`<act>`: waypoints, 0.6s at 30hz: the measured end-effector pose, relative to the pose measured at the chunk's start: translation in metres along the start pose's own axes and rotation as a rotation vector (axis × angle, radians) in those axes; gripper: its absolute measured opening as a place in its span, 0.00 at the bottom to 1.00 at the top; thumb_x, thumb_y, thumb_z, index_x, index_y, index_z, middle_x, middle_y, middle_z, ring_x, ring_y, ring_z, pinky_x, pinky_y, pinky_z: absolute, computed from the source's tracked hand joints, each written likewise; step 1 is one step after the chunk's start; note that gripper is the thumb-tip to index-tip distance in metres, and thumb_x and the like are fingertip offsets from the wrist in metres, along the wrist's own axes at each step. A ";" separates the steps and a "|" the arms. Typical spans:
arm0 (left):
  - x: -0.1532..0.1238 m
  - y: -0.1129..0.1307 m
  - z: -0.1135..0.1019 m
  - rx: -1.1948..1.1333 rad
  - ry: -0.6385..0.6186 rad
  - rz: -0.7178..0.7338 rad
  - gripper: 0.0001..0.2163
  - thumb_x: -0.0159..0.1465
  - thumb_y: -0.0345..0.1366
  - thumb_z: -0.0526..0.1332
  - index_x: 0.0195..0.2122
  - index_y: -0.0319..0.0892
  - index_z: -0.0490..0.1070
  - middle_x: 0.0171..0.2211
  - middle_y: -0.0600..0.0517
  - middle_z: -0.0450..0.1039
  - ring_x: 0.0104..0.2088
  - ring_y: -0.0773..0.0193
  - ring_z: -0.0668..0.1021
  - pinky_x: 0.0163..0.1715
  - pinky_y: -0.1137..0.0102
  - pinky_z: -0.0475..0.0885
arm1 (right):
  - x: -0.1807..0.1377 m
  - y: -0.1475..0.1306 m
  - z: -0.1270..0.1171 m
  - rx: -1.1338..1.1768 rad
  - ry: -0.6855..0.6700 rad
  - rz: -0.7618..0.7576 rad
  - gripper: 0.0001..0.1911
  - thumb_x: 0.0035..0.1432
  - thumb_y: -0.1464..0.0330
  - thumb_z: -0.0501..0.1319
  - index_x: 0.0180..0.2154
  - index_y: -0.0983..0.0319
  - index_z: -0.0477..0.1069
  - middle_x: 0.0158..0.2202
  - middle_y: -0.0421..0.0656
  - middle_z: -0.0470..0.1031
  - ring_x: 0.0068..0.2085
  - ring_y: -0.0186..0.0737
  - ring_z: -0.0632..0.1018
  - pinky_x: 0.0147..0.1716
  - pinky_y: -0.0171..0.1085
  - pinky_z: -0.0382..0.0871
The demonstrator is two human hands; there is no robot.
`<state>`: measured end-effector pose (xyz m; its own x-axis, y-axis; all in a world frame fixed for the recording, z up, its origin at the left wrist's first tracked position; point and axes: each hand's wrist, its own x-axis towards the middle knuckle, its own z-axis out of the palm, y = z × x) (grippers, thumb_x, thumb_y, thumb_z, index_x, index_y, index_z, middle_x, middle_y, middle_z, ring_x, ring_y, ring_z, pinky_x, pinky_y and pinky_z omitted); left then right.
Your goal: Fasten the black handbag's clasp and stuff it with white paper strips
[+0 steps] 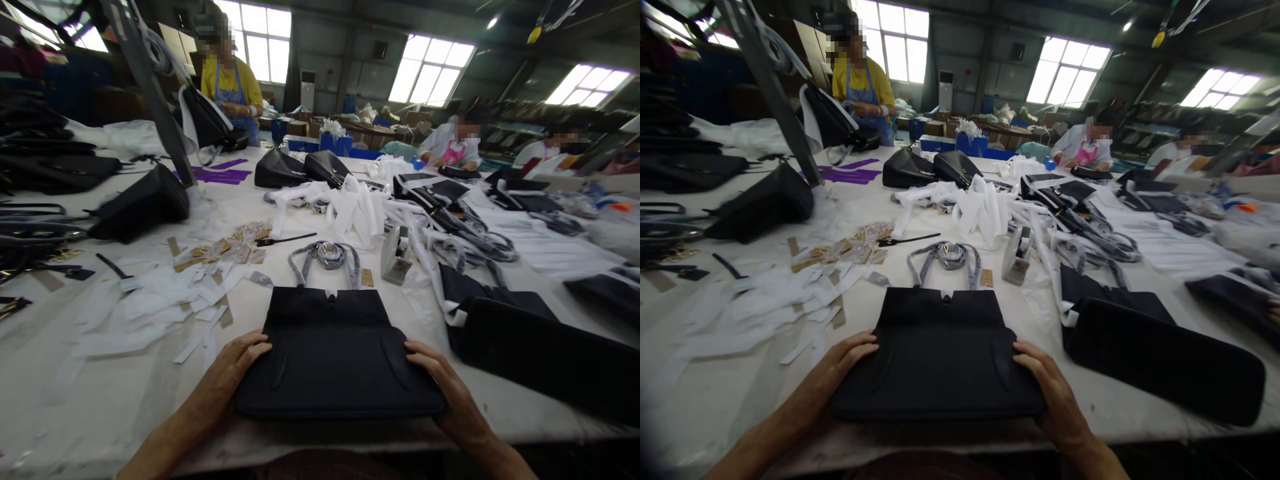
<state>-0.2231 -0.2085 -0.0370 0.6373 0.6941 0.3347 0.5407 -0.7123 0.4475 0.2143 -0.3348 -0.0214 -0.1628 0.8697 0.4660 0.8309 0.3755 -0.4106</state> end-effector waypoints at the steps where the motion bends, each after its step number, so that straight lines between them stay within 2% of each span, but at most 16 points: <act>1: -0.004 0.000 0.000 0.039 -0.002 0.013 0.25 0.63 0.24 0.51 0.59 0.51 0.61 0.59 0.50 0.66 0.59 0.60 0.68 0.59 0.65 0.66 | -0.005 0.000 0.001 -0.038 -0.015 -0.021 0.20 0.61 0.76 0.52 0.54 0.59 0.66 0.57 0.50 0.68 0.59 0.46 0.70 0.55 0.44 0.70; 7: -0.007 0.016 -0.020 0.214 -0.053 0.121 0.25 0.64 0.24 0.46 0.59 0.52 0.64 0.59 0.53 0.68 0.59 0.62 0.70 0.58 0.64 0.68 | -0.013 -0.002 -0.011 -0.216 -0.065 -0.199 0.23 0.63 0.78 0.49 0.54 0.55 0.69 0.56 0.44 0.72 0.60 0.42 0.69 0.53 0.42 0.71; 10: -0.001 0.032 -0.022 0.317 -0.093 0.052 0.17 0.67 0.32 0.51 0.55 0.50 0.69 0.57 0.52 0.71 0.57 0.57 0.73 0.56 0.57 0.70 | -0.005 -0.010 -0.020 -0.215 -0.059 -0.199 0.22 0.62 0.79 0.49 0.49 0.54 0.73 0.52 0.42 0.76 0.57 0.42 0.72 0.50 0.43 0.72; 13: 0.006 0.049 -0.009 0.431 -0.027 0.010 0.12 0.66 0.40 0.57 0.47 0.45 0.73 0.52 0.47 0.75 0.55 0.51 0.74 0.55 0.50 0.69 | 0.015 -0.025 -0.021 -0.167 -0.017 -0.141 0.18 0.61 0.78 0.51 0.44 0.55 0.74 0.46 0.42 0.78 0.55 0.43 0.74 0.50 0.45 0.72; 16: 0.012 0.061 0.012 0.520 0.069 0.028 0.11 0.66 0.38 0.56 0.43 0.38 0.72 0.51 0.39 0.74 0.53 0.49 0.75 0.54 0.53 0.70 | 0.046 -0.048 -0.011 -0.095 0.016 -0.093 0.16 0.63 0.76 0.53 0.47 0.56 0.73 0.48 0.43 0.77 0.56 0.44 0.73 0.53 0.48 0.70; 18: 0.014 0.067 0.025 0.563 0.122 0.043 0.13 0.66 0.36 0.55 0.46 0.34 0.71 0.53 0.35 0.72 0.53 0.48 0.75 0.52 0.55 0.72 | 0.071 -0.065 0.003 -0.035 0.009 -0.092 0.15 0.65 0.74 0.54 0.50 0.56 0.72 0.50 0.44 0.76 0.57 0.44 0.72 0.56 0.48 0.68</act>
<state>-0.1639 -0.2490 -0.0231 0.6151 0.6467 0.4510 0.7460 -0.6625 -0.0675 0.1470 -0.2964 0.0367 -0.2342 0.8292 0.5076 0.8307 0.4420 -0.3386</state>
